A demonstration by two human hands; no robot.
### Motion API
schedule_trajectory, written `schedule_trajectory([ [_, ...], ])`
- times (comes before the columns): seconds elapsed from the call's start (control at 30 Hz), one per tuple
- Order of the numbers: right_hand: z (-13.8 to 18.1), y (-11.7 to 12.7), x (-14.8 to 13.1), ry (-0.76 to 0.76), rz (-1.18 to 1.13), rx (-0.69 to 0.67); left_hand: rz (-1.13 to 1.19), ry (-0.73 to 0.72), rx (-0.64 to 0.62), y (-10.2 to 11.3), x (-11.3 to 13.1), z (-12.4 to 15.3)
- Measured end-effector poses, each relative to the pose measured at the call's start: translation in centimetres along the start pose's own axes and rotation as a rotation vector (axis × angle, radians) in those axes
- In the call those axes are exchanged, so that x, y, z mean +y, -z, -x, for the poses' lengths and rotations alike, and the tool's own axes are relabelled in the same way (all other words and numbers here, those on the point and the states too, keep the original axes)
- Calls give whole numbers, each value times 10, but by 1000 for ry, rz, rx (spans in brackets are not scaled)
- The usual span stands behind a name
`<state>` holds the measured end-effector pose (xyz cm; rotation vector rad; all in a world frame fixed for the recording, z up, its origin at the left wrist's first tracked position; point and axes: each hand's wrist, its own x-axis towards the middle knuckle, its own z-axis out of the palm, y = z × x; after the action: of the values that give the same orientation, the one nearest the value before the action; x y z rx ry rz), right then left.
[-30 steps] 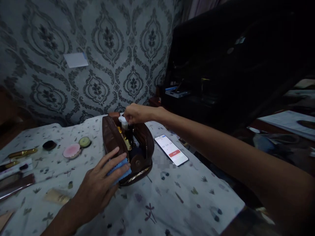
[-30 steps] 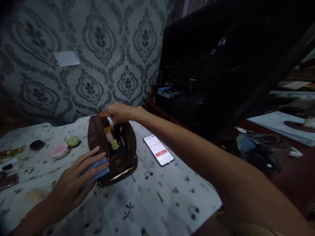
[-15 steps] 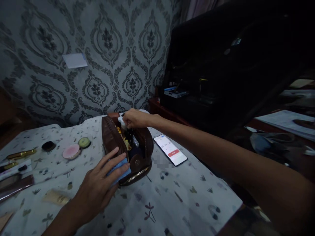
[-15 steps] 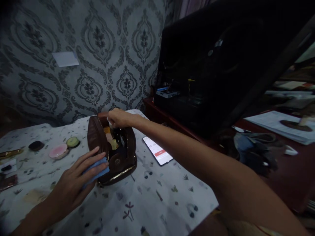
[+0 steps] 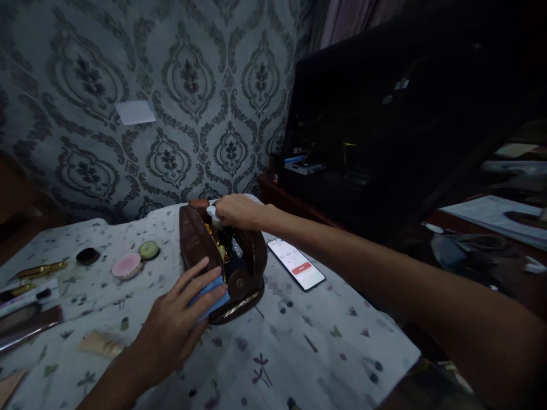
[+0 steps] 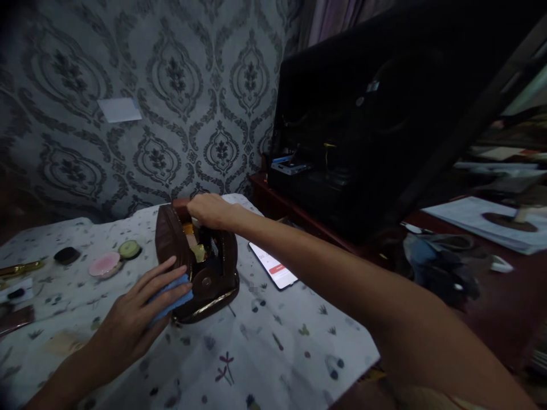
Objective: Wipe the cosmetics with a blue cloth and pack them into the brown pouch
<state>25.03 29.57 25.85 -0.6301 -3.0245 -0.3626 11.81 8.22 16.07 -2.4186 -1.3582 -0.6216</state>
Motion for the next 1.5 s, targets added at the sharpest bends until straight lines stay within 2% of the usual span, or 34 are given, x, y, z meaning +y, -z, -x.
schedule_trajectory([
  [0.53,9,0,-3,8,36,-9,11,-24,38,2,1,-1],
  [0.9,29,-11,-2,147,62,91,-26,-25,1,5,2,0],
  [1.23,25,-6,-11,80,123,49,-7,-23,-25,9,4,1],
  [1.5,30,-2,-19,55,16,49,6,41,-28,12,10,4],
])
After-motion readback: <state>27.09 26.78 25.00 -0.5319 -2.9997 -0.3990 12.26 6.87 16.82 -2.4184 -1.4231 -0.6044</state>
